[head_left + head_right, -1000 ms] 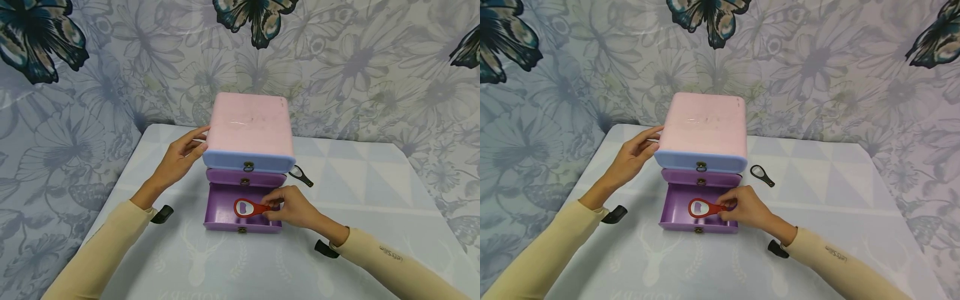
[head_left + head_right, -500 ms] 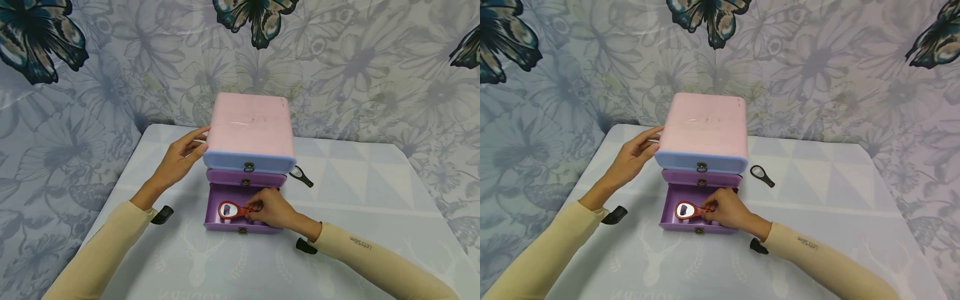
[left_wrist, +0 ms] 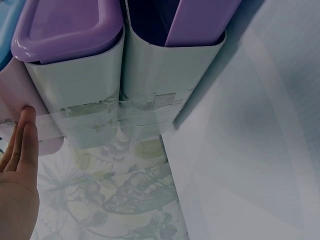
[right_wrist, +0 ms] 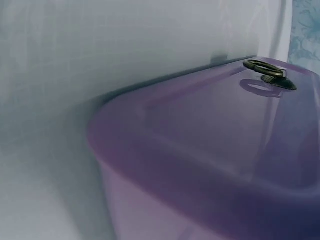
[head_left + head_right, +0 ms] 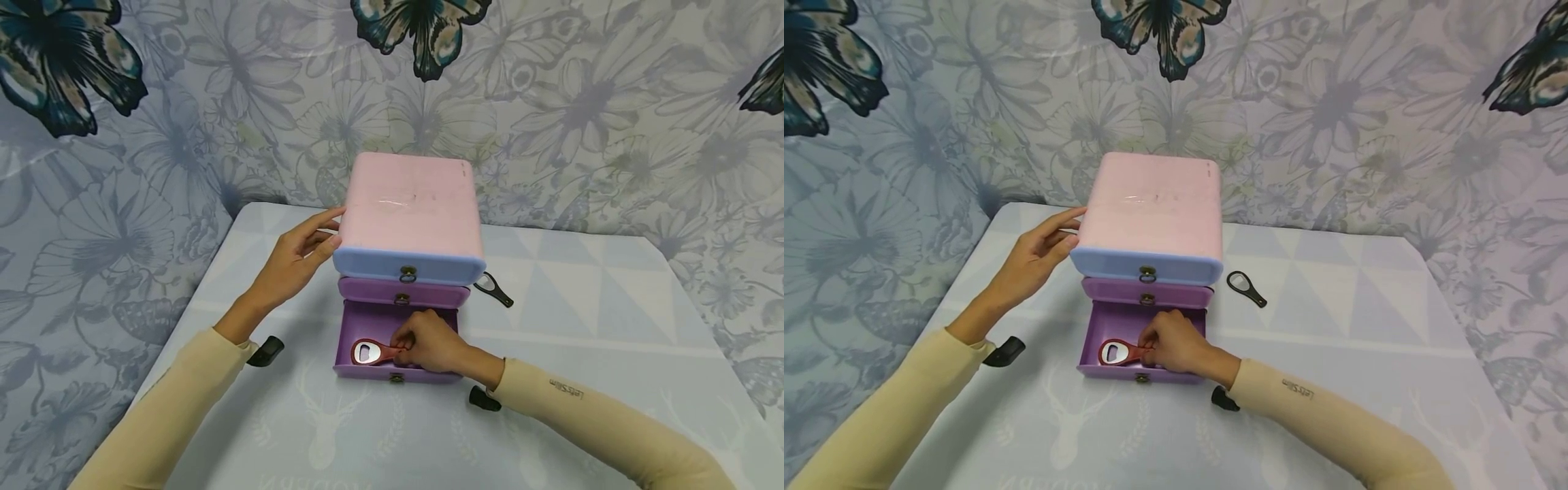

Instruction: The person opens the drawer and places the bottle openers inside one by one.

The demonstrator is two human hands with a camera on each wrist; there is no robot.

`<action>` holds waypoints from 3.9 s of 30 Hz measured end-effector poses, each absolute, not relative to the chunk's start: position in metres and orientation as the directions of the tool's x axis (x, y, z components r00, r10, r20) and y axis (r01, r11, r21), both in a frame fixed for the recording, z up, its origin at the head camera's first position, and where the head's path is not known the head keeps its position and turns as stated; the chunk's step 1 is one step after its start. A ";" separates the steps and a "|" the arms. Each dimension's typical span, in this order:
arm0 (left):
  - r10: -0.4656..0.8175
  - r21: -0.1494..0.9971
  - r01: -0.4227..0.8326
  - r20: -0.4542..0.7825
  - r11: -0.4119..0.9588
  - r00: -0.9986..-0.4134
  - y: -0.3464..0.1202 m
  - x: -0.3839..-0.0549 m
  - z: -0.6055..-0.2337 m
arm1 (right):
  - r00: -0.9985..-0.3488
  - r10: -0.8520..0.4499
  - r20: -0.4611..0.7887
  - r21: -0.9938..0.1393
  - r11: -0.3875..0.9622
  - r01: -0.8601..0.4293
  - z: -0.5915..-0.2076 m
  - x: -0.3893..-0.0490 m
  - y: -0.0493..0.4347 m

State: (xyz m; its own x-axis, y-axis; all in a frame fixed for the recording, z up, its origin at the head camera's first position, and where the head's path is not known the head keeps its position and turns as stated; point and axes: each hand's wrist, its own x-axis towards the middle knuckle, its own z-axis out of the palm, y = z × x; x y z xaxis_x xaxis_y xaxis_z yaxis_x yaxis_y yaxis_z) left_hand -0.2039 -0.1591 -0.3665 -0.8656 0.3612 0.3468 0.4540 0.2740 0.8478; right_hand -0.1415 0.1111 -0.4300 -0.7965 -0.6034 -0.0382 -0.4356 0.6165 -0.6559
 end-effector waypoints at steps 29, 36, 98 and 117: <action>0.359 0.853 0.445 0.339 0.273 -0.870 -0.158 -0.204 -0.366 | -0.837 -0.547 0.022 -0.756 0.539 -0.372 -0.403 -0.124 0.147; 0.355 0.854 0.439 0.334 0.279 -0.873 -0.159 -0.204 -0.366 | -0.864 -0.503 0.018 -0.764 0.551 -0.336 -0.394 -0.120 0.166; 0.358 0.846 0.453 0.346 0.280 -0.867 -0.158 -0.204 -0.367 | -0.979 -0.148 -0.139 -0.564 0.824 -0.045 -0.449 -0.214 0.308; 0.355 0.853 0.438 0.330 0.285 -0.875 -0.159 -0.205 -0.368 | -0.967 -0.233 -0.107 -0.622 0.775 -0.117 -0.448 -0.208 0.311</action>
